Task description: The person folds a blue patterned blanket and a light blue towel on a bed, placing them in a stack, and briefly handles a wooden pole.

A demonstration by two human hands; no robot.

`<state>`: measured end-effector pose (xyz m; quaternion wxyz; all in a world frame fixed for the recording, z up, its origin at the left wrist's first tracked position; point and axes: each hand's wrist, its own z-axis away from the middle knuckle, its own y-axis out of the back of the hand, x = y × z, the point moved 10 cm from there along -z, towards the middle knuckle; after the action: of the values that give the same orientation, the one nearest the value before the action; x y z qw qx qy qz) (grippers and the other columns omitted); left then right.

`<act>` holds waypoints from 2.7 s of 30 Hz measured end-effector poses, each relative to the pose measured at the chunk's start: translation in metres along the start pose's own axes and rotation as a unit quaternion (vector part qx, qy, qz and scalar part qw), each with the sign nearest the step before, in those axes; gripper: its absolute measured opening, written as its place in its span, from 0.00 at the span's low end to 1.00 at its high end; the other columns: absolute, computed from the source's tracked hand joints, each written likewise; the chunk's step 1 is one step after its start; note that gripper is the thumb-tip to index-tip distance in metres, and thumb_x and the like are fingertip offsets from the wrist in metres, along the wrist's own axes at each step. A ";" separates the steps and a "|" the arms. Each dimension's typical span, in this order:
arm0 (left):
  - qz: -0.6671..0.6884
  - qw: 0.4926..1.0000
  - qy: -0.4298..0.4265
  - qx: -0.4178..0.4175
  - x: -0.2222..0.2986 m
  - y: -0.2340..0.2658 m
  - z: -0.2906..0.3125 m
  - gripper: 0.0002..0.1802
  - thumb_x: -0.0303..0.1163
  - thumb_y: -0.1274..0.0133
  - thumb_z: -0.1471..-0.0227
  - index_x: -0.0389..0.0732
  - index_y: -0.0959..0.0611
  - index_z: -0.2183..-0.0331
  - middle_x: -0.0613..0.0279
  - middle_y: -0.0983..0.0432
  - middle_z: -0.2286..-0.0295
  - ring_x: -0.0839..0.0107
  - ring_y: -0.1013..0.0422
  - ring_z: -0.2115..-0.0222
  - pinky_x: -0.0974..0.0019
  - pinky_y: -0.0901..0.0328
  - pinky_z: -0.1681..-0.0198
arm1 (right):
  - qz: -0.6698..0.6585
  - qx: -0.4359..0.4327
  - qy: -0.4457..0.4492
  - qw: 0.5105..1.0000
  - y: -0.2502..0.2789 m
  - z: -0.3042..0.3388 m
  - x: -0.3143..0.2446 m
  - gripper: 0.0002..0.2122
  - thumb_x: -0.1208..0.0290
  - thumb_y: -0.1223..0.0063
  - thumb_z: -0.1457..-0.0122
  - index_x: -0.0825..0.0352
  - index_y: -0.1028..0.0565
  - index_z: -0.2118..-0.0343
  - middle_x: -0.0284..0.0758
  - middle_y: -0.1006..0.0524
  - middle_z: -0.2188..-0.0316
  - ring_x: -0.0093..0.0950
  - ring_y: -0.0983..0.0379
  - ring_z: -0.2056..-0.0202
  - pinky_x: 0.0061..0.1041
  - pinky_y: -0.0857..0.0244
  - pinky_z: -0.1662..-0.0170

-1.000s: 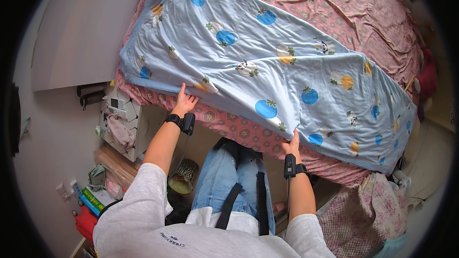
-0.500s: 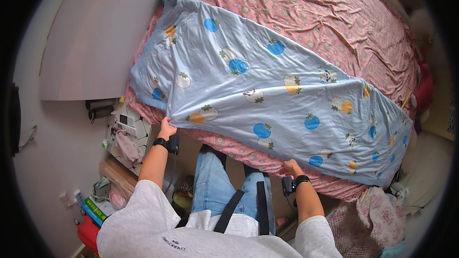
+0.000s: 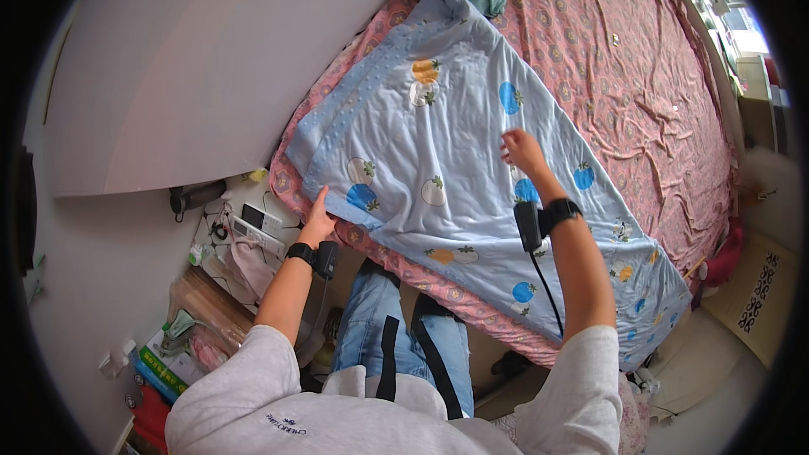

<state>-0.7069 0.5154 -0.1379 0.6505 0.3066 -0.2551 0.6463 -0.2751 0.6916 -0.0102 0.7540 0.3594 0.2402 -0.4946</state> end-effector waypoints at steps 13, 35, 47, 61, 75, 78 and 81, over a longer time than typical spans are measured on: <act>-0.342 0.905 0.066 0.247 0.099 0.058 0.012 0.21 0.43 0.63 0.58 0.31 0.31 0.75 0.44 0.33 0.78 0.52 0.37 0.76 0.58 0.43 0.72 | 0.598 0.050 0.316 0.735 -0.075 -0.173 -0.217 0.09 0.77 0.62 0.58 0.64 0.37 0.69 0.35 0.35 0.70 0.32 0.33 0.71 0.26 0.38 0.73; -0.200 0.923 -0.007 0.328 0.093 0.128 -0.059 0.20 0.42 0.51 0.65 0.37 0.30 0.71 0.54 0.33 0.75 0.59 0.37 0.74 0.65 0.43 0.68 | 0.240 0.185 0.430 0.851 -0.018 -0.195 -0.292 0.13 0.76 0.60 0.60 0.64 0.35 0.67 0.41 0.35 0.70 0.35 0.37 0.68 0.28 0.43 0.65; 0.050 0.996 0.057 0.054 0.155 0.054 -0.035 0.16 0.28 0.47 0.68 0.40 0.32 0.71 0.66 0.35 0.76 0.78 0.39 0.74 0.74 0.42 0.71 | 0.086 0.111 0.130 0.982 -0.079 -0.065 -0.101 0.17 0.67 0.53 0.59 0.68 0.38 0.66 0.41 0.33 0.71 0.32 0.35 0.69 0.21 0.41 0.68; -0.430 0.720 -0.417 -0.350 0.200 -0.149 0.147 0.09 0.24 0.55 0.73 0.42 0.33 0.80 0.64 0.40 0.85 0.67 0.40 0.80 0.69 0.46 0.77 | 0.094 0.219 -0.062 0.969 -0.070 -0.175 -0.136 0.27 0.61 0.53 0.65 0.72 0.46 0.63 0.42 0.36 0.67 0.32 0.42 0.64 0.30 0.44 0.66; -0.134 0.976 -0.169 0.010 0.266 0.081 0.068 0.08 0.26 0.53 0.74 0.38 0.34 0.83 0.64 0.39 0.88 0.76 0.41 0.85 0.72 0.44 0.79 | -0.345 0.349 0.211 0.845 0.044 -0.023 -0.274 0.07 0.70 0.62 0.57 0.67 0.34 0.77 0.33 0.34 0.83 0.22 0.36 0.80 0.19 0.41 0.79; -0.203 0.945 -0.251 0.057 0.284 0.117 0.064 0.09 0.25 0.55 0.70 0.35 0.30 0.76 0.61 0.33 0.79 0.75 0.38 0.77 0.74 0.43 0.72 | -0.287 0.381 0.340 0.810 0.019 -0.026 -0.356 0.11 0.72 0.63 0.55 0.72 0.37 0.69 0.38 0.34 0.76 0.26 0.38 0.74 0.20 0.45 0.70; -0.127 0.960 -0.234 0.089 0.311 0.115 0.053 0.09 0.24 0.55 0.66 0.33 0.30 0.74 0.61 0.33 0.76 0.75 0.38 0.74 0.75 0.44 0.69 | -0.285 0.397 0.419 0.765 -0.010 -0.057 -0.384 0.13 0.78 0.63 0.55 0.75 0.40 0.65 0.41 0.34 0.69 0.28 0.40 0.66 0.20 0.49 0.61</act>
<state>-0.8070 0.6870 0.1331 0.6193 0.5355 -0.3011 0.4888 -0.4366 0.9537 0.2271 0.1928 0.7134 0.4052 -0.5382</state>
